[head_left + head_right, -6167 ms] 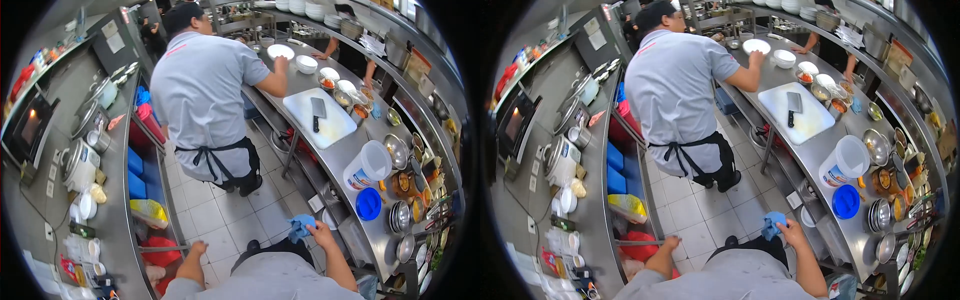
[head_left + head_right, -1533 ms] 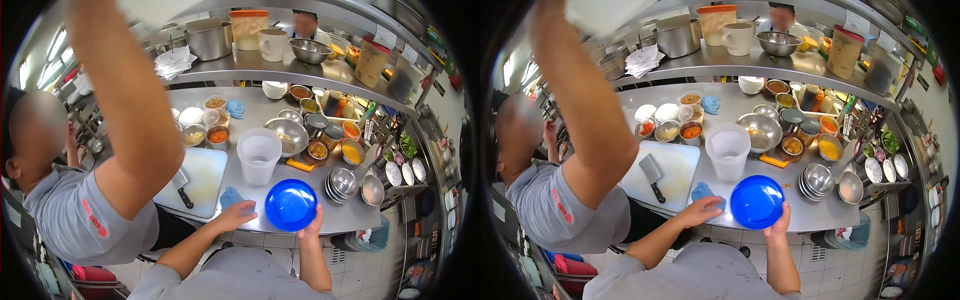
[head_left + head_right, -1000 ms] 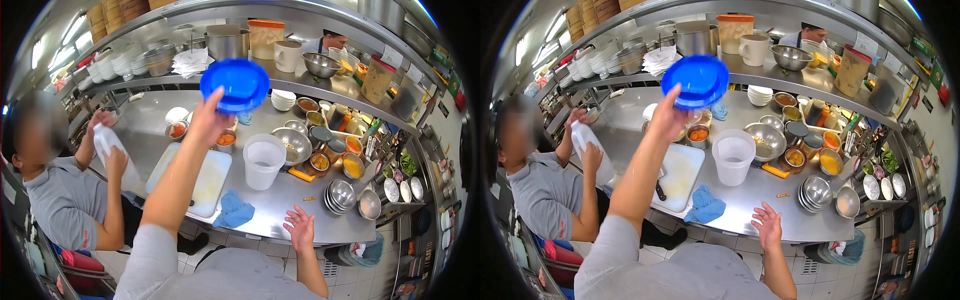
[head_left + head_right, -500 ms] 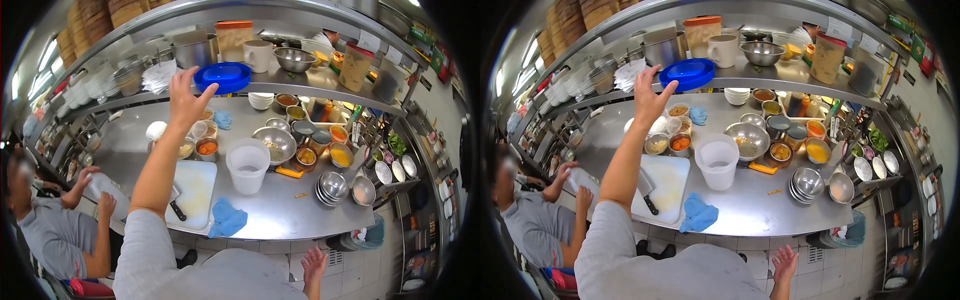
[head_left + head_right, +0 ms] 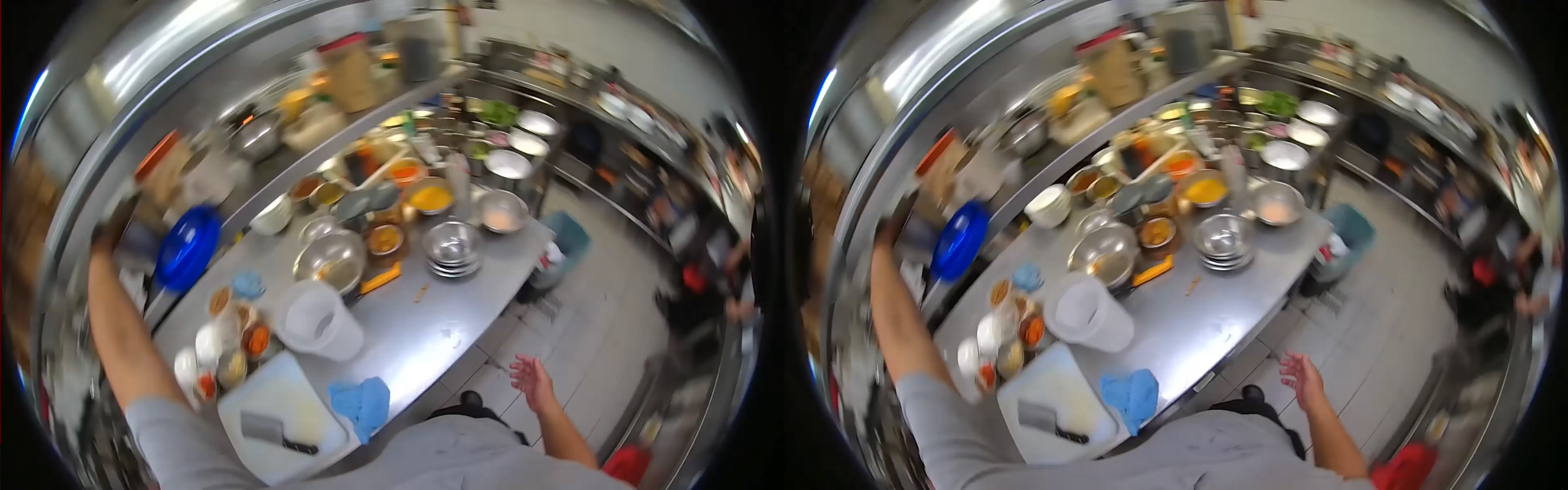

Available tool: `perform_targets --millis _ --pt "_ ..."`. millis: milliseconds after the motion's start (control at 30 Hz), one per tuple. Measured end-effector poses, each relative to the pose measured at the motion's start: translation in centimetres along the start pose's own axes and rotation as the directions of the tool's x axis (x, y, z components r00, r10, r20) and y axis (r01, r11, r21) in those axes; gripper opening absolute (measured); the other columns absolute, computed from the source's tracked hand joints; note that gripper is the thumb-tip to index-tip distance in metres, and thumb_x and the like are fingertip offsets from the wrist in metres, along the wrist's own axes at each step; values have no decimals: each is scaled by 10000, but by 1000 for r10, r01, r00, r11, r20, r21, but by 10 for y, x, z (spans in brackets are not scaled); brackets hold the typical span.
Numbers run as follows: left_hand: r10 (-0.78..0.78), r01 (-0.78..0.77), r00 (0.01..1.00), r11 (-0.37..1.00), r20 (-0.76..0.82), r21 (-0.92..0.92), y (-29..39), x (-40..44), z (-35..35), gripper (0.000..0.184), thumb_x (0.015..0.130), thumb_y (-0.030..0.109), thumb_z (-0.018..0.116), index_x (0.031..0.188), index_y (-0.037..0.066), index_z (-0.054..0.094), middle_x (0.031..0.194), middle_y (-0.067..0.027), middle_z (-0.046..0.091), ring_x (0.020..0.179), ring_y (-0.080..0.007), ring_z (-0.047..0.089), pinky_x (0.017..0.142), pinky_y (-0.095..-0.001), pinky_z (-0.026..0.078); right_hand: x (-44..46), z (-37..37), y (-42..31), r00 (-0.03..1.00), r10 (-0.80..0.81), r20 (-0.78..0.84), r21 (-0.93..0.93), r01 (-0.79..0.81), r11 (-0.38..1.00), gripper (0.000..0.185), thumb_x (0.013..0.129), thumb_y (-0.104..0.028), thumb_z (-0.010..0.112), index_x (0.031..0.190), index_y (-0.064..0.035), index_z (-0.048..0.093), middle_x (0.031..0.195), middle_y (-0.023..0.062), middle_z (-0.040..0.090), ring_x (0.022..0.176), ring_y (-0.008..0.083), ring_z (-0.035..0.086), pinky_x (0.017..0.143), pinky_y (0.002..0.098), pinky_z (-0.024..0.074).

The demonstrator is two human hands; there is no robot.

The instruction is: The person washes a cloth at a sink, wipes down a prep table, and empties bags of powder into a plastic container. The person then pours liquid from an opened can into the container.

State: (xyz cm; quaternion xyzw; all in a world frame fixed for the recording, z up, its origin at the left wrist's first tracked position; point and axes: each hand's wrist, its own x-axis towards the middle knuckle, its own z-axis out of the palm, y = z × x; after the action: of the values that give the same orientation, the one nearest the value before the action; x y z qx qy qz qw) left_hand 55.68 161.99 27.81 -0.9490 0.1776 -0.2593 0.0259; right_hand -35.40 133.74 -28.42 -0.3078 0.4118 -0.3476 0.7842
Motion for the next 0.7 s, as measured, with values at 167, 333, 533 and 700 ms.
perform_targets --millis 167,333,533,700 --pt "-184 176 970 983 159 60 -11 25 19 583 1031 373 370 1415 -7 586 1467 -255 567 1385 -421 523 1134 -481 436 -43 -8 -8 998 -30 -56 -203 18 979 566 1060 -544 469 1371 -92 607 1183 55 679 1010 161 591 889 375 496" --pt "-252 253 966 968 53 -4 -29 47 42 557 1012 340 393 1378 -15 618 1438 -268 586 1350 -446 547 1124 -502 441 -69 2 -16 996 -58 -75 -314 32 949 508 1061 -489 501 1367 -101 616 1179 48 687 1015 153 591 897 355 496" --pt "-94 124 978 980 -187 153 -29 31 37 594 1018 387 443 1461 7 547 1535 -248 504 1335 -445 565 1116 -501 449 -73 10 -9 993 -120 5 -435 110 894 447 1052 -395 579 1377 -92 618 1215 48 693 1038 141 600 916 341 497" --pt "302 -90 891 849 -338 521 -75 47 64 441 1040 292 464 1322 8 649 1366 -227 643 1224 -426 635 1064 -493 477 -78 9 -5 960 -246 137 -566 280 776 372 1019 -281 666 1330 -77 661 1202 52 694 1045 143 615 942 339 503"
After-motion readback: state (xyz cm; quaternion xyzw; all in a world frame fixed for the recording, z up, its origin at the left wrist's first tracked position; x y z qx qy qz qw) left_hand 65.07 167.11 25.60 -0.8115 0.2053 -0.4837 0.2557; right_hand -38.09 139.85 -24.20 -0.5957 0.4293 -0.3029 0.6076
